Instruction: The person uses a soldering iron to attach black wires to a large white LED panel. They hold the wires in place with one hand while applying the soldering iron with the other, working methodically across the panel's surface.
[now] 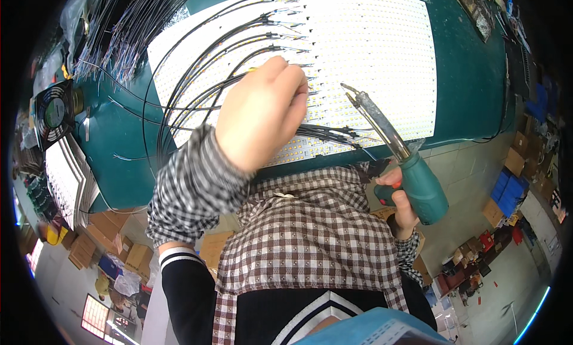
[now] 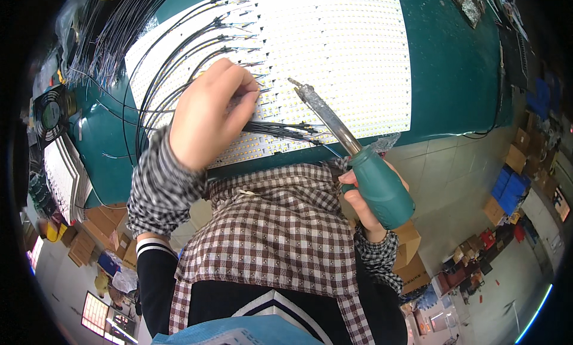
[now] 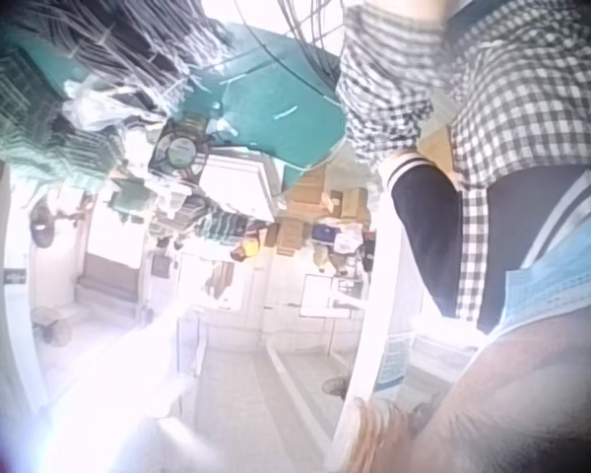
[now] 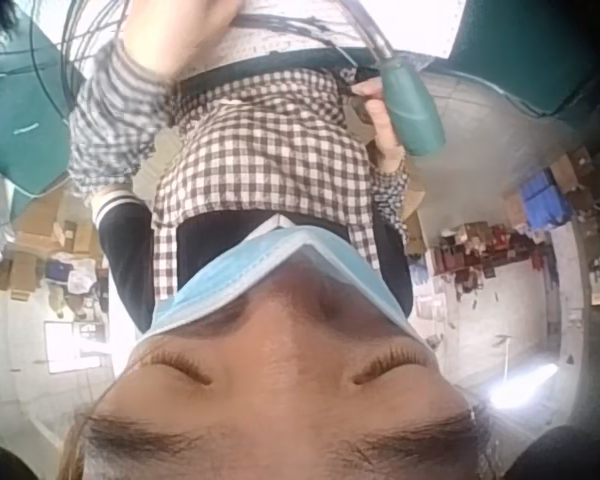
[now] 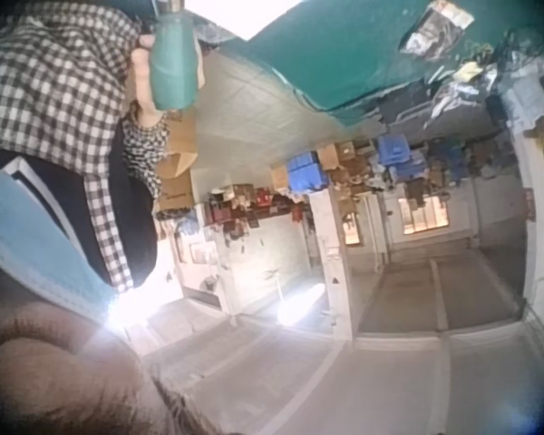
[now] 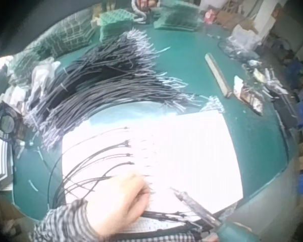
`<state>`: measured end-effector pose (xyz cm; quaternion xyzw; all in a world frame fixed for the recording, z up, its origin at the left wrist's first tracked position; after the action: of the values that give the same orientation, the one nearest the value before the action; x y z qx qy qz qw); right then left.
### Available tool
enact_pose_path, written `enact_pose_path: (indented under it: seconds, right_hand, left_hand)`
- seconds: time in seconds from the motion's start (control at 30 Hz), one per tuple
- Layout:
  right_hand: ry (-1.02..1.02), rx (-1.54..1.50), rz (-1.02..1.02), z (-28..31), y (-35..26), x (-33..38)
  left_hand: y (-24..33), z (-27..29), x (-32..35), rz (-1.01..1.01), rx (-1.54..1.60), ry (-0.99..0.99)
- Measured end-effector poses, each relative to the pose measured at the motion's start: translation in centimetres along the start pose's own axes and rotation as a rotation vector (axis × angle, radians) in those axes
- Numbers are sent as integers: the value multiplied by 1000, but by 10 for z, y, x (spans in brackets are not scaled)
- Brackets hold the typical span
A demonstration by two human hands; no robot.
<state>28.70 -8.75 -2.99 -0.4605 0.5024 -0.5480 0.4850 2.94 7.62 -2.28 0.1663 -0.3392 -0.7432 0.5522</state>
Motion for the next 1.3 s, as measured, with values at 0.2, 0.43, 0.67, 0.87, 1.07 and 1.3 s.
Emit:
enact_pose_path:
  seconds: [0.2, 0.43, 0.67, 0.87, 1.07, 1.3]
  right_hand:
    - [32, -35, -22, 4, -6, 3]
    - [37, -81, 11, 11, 1, 10]
    - [21, -88, 34, 17, 6, 13]
    - [36, -80, 37, 17, 5, 10]
    - [34, -83, 24, 14, 6, 10]
    - [51, -101, 13, 14, 7, 8]
  left_hand:
    - [25, -7, 31, -262, -55, -79]
    - [29, -17, 42, -318, -53, -171]
    - [22, -8, 44, -234, -19, -85]
    - [20, 6, 37, -94, -164, 104]
    - [37, -14, 24, -153, -200, 48]
    - [36, -14, 20, -218, -166, 52]
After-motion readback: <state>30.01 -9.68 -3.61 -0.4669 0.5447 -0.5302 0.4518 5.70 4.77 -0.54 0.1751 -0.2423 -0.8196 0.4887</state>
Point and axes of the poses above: each hand's wrist, its own x-axis away from the middle knuckle, its own z-axis out of the back of the hand, y = z × x, the point moved 6 cm from there along -x, towards the middle knuckle, and after that the axes turned 10 degrees about z, right-handed, at the moved point
